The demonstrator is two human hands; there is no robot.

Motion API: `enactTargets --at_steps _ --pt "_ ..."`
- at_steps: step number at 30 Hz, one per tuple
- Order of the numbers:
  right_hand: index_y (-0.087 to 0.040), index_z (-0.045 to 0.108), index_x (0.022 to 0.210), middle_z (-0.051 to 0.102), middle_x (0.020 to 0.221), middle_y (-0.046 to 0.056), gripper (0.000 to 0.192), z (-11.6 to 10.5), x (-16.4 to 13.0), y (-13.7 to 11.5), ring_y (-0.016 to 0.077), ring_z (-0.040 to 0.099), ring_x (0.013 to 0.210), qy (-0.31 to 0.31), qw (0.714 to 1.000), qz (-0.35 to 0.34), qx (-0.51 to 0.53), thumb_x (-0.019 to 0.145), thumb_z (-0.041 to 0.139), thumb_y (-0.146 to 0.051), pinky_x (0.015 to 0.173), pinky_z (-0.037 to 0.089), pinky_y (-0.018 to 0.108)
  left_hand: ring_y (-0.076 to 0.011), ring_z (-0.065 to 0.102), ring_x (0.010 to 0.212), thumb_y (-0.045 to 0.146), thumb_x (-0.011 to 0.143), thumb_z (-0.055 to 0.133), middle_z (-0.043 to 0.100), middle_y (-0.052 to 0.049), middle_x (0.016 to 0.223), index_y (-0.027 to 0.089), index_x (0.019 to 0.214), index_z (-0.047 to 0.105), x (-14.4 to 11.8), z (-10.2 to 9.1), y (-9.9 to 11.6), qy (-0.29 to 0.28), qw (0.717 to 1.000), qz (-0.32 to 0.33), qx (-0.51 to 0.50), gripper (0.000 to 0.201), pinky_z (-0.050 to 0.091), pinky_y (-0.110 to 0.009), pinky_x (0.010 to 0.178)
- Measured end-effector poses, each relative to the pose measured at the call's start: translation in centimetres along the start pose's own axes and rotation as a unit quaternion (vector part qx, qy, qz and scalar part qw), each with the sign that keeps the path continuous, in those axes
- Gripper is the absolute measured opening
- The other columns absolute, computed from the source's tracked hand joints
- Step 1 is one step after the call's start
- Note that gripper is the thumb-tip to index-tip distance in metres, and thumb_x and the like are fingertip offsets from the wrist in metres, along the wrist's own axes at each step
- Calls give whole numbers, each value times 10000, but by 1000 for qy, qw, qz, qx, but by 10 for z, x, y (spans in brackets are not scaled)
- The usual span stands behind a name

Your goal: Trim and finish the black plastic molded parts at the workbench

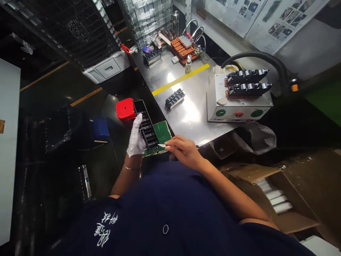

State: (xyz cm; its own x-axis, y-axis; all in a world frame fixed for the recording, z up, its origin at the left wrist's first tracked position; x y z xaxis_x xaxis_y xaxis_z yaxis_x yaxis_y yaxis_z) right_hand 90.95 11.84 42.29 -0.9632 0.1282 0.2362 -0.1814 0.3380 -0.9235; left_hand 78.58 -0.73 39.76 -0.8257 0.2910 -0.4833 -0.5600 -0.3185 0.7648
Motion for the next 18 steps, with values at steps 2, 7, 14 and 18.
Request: enactTargets --at_steps 2,7,14,18 --pt "-240 725 926 681 832 56 159 1 0 -1 155 630 709 -10 1000 -13 -15 876 592 -311 627 516 297 -117 675 699 452 706 737 685 32 773 216 943 632 0 2 -1 -17 1000 2 -25 351 524 -228 690" --pt "-242 740 898 676 802 55 165 -4 9 8 153 621 686 4 1000 -15 -25 871 603 -329 614 511 299 -122 661 668 425 709 735 660 41 751 212 935 625 -7 9 -9 -51 997 -49 12 330 534 -245 667" --pt "-250 736 839 670 777 44 208 -32 37 29 159 596 675 78 995 -7 -65 853 611 -416 613 476 308 -133 636 712 382 705 744 661 -4 831 174 982 615 -31 29 -19 -156 981 -100 56 370 519 -245 675" --pt "-222 720 770 662 721 37 290 -56 52 43 160 577 660 148 983 13 -107 842 603 -478 608 452 309 -114 606 666 366 686 755 648 3 796 171 965 626 -40 28 -24 -211 962 -135 111 363 500 -221 630"
Point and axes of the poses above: each hand's wrist, its own x-axis towards the middle knuckle, its own z-axis out of the palm, y = z × x, the point moved 6 cm from there along x, towards the middle knuckle
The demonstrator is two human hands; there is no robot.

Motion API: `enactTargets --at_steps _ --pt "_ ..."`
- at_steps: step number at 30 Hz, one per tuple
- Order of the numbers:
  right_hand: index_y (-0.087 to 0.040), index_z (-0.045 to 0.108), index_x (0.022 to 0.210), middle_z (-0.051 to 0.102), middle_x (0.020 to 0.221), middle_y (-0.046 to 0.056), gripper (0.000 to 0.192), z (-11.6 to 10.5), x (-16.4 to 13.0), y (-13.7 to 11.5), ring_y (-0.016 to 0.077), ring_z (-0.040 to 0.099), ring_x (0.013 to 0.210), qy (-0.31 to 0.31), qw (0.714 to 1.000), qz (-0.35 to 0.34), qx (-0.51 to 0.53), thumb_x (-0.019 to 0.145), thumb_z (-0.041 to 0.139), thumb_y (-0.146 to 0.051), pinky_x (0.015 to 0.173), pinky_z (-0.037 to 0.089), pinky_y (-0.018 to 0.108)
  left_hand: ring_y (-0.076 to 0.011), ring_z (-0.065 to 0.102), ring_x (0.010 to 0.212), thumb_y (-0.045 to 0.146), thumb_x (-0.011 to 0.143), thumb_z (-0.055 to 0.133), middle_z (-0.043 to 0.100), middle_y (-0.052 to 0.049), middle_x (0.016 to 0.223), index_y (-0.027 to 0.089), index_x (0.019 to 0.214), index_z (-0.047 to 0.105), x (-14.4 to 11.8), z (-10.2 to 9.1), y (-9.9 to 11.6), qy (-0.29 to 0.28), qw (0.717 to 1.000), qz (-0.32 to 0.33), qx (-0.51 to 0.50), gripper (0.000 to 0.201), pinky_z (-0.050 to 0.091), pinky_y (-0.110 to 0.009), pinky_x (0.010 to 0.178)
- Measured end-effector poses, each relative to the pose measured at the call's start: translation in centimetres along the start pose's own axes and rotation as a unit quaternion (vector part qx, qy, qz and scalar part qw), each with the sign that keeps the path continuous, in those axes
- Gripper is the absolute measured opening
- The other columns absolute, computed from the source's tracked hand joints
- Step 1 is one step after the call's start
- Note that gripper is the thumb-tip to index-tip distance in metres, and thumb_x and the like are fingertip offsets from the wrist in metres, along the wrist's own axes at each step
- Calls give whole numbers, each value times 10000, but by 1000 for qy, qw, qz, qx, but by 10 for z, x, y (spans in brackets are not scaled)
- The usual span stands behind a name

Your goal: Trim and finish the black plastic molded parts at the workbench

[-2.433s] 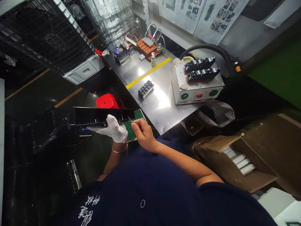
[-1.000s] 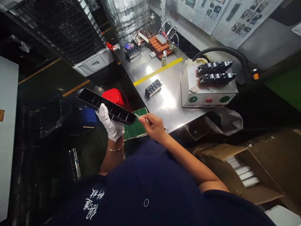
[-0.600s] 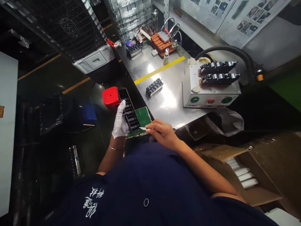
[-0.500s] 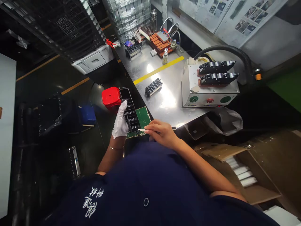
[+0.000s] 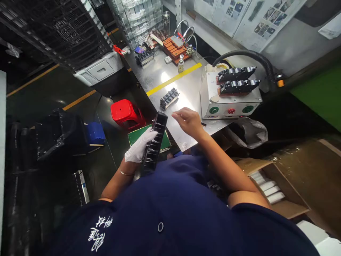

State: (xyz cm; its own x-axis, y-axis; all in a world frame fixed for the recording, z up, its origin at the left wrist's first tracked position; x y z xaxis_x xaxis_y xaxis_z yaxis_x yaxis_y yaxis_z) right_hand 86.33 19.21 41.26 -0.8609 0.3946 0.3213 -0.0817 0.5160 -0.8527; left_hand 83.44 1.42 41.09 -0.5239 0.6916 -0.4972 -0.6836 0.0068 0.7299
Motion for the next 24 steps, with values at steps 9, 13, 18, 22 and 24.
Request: enactTargets --at_steps 9,13,18,22,24 --pt "-223 706 752 645 675 23 252 -13 -14 -32 132 538 574 -181 982 -63 -8 848 607 -435 543 412 279 -155 578 459 563 817 526 615 -41 698 132 1035 625 -19 -25 -23 -119 978 -172 15 494 470 -268 385" --pt "-238 736 761 675 703 26 218 -16 -16 -33 142 577 609 -256 965 -66 3 805 665 -440 575 430 282 -144 578 474 552 846 486 622 -49 736 135 1041 625 -27 -26 -28 -145 968 -202 24 481 470 -253 392" --pt "-229 752 797 686 727 23 228 -15 -16 -36 127 586 612 -329 941 -83 17 817 655 -434 578 432 263 -134 566 481 557 827 507 618 -53 711 140 960 643 -35 -23 -26 -167 959 -224 50 458 454 -232 408" --pt "-212 746 805 692 751 29 267 -11 -16 -37 117 598 623 -347 929 -129 -15 857 612 -436 575 430 250 -123 562 499 542 808 548 639 -67 728 127 992 660 -41 -24 -28 -166 947 -264 72 468 449 -225 440" --pt "-198 741 795 693 755 36 264 -8 -16 -35 112 599 621 -343 928 -143 -24 858 620 -424 577 427 246 -116 554 491 542 811 546 646 -72 741 114 1018 657 -43 -24 -34 -175 938 -289 78 488 446 -227 448"
Point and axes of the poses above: each hand's wrist, its own x-axis towards the middle knuckle, its own z-axis out of the palm, y = z × x, the point moved 6 cm from there along x, towards the middle knuckle
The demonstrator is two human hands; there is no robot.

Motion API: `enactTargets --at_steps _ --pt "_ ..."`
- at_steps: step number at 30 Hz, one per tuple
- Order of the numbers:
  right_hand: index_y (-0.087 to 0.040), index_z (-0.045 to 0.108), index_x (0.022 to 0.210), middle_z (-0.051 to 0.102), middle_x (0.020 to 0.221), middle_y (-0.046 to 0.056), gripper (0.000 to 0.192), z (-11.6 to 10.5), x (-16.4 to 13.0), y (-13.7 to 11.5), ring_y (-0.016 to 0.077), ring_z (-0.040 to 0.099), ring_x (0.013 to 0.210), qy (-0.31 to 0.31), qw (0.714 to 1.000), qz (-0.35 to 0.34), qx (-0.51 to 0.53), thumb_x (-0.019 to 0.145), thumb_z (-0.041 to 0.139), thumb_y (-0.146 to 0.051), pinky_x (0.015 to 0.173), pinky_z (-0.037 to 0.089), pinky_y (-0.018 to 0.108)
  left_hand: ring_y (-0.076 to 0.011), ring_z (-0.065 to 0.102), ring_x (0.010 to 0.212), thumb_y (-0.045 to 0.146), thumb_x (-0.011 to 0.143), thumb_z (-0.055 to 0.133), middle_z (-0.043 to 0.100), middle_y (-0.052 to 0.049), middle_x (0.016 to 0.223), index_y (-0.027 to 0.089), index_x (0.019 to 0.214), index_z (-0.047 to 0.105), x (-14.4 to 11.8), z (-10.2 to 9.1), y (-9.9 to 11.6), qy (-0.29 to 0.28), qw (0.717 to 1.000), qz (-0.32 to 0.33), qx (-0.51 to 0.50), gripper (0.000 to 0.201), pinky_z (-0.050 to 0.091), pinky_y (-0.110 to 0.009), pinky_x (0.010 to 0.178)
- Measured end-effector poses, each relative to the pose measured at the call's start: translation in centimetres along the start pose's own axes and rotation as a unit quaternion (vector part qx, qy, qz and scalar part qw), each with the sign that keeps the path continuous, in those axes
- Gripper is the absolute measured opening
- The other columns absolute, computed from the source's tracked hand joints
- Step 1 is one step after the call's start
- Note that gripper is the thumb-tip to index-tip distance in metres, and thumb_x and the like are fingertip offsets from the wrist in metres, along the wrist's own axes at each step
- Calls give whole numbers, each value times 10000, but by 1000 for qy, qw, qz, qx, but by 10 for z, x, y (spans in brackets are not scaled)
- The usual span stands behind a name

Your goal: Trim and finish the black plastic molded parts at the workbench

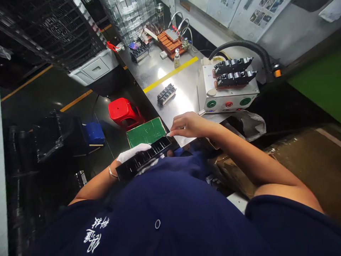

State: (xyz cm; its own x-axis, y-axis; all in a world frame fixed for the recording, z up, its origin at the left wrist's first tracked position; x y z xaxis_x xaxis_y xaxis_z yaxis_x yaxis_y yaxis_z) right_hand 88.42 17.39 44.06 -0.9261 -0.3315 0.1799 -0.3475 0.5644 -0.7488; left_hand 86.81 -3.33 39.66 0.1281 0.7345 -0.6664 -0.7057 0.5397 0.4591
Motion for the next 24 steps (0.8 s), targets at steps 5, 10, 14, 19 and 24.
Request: enactTargets --at_steps 5,10,14,19,24 --pt "-190 722 784 680 727 42 262 10 -1 5 120 591 615 73 997 -13 33 856 627 -423 567 433 251 -111 504 447 596 848 423 600 -57 668 64 1104 607 8 9 -6 -76 996 45 -30 618 387 -216 386" --pt "-189 675 743 667 710 43 312 8 -9 16 140 592 629 282 953 96 63 862 595 -465 565 442 262 -119 513 461 605 861 383 596 -55 701 81 1112 589 8 7 -3 -70 994 76 -36 617 388 -229 390" --pt "-175 639 683 616 570 7 412 21 -10 14 112 538 502 246 954 165 54 894 516 -508 503 403 242 -112 527 496 583 798 552 597 -35 679 130 947 617 9 -5 6 26 995 94 27 481 423 -235 462" --pt "-179 566 597 549 499 -14 528 36 -10 3 93 469 449 226 953 200 35 934 395 -548 489 362 232 -112 486 527 502 771 646 565 -3 638 181 805 607 13 -12 20 104 977 147 112 325 406 -244 488" --pt "-179 587 630 552 531 6 545 43 -9 -2 108 468 488 225 951 210 -39 954 337 -540 514 331 248 -121 482 557 510 775 637 562 2 672 200 855 612 12 -8 27 111 971 165 129 321 399 -252 497"
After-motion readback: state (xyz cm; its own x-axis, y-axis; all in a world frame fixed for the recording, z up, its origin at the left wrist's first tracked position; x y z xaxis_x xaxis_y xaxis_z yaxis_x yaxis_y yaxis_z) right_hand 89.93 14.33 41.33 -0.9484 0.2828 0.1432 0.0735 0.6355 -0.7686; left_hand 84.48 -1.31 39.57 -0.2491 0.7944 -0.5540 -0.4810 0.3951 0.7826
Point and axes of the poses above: each hand's wrist, its own x-axis towards the middle knuckle, its own z-axis out of the palm, y = z × x, the point moved 6 cm from there along x, towards the middle knuckle
